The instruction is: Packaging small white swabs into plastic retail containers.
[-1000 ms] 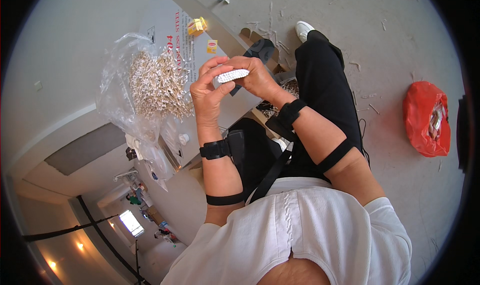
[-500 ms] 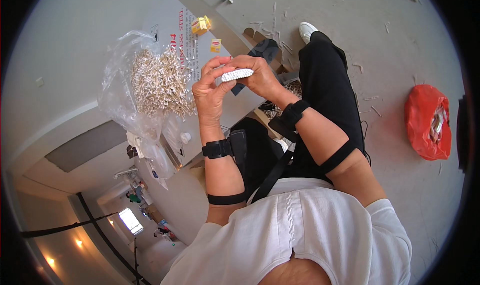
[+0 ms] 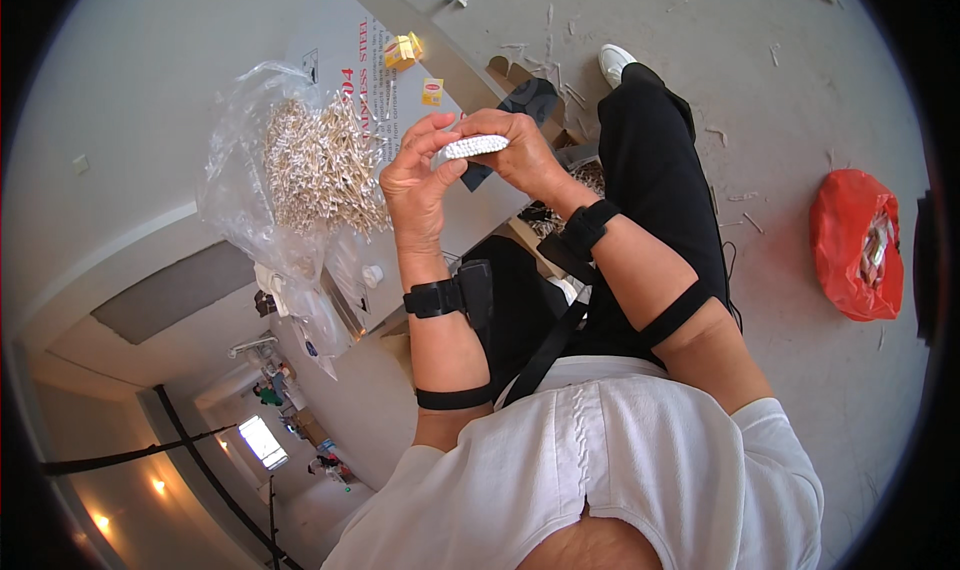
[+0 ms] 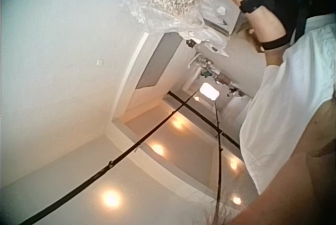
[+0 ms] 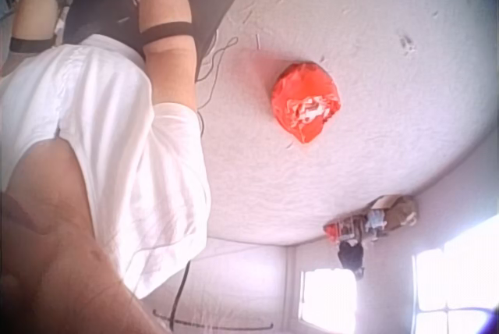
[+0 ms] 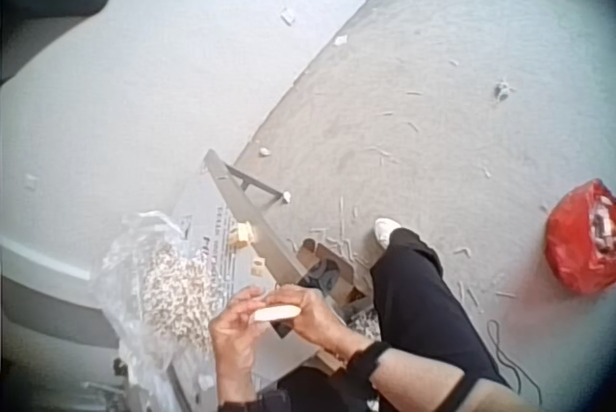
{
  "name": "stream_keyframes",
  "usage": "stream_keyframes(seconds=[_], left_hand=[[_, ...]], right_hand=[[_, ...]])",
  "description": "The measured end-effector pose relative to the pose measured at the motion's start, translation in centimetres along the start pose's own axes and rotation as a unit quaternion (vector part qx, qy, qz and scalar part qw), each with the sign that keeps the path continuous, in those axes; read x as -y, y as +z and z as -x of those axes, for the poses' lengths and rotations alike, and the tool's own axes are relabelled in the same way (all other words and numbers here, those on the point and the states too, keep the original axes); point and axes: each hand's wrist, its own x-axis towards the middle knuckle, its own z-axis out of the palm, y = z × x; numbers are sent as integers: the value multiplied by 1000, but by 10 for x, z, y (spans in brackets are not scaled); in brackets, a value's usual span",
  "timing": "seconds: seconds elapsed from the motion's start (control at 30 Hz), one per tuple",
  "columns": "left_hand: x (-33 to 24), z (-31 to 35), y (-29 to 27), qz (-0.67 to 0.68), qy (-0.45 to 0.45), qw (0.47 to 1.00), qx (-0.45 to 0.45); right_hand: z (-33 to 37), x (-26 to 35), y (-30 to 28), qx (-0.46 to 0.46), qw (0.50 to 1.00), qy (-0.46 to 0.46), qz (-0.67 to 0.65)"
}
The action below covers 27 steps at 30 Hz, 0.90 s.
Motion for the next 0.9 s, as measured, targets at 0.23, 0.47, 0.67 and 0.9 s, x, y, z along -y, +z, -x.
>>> stream_keyframes(seconds=[0.23, 0.47, 0.67, 0.9], left_hand=[[-1, 0, 3, -9, -13, 1000, -3], [-3, -1, 15, -4, -43, 998, -35], [0, -2, 22, 9, -79, 996, -47], [0, -1, 17, 41, -65, 996, -43]], right_hand=[[0, -4, 0, 0, 1000, 8, -3], [1, -1, 2, 4, 1000, 25, 13], [4, 2, 0, 0, 996, 3, 86], [3, 7, -1, 8, 995, 8, 94]])
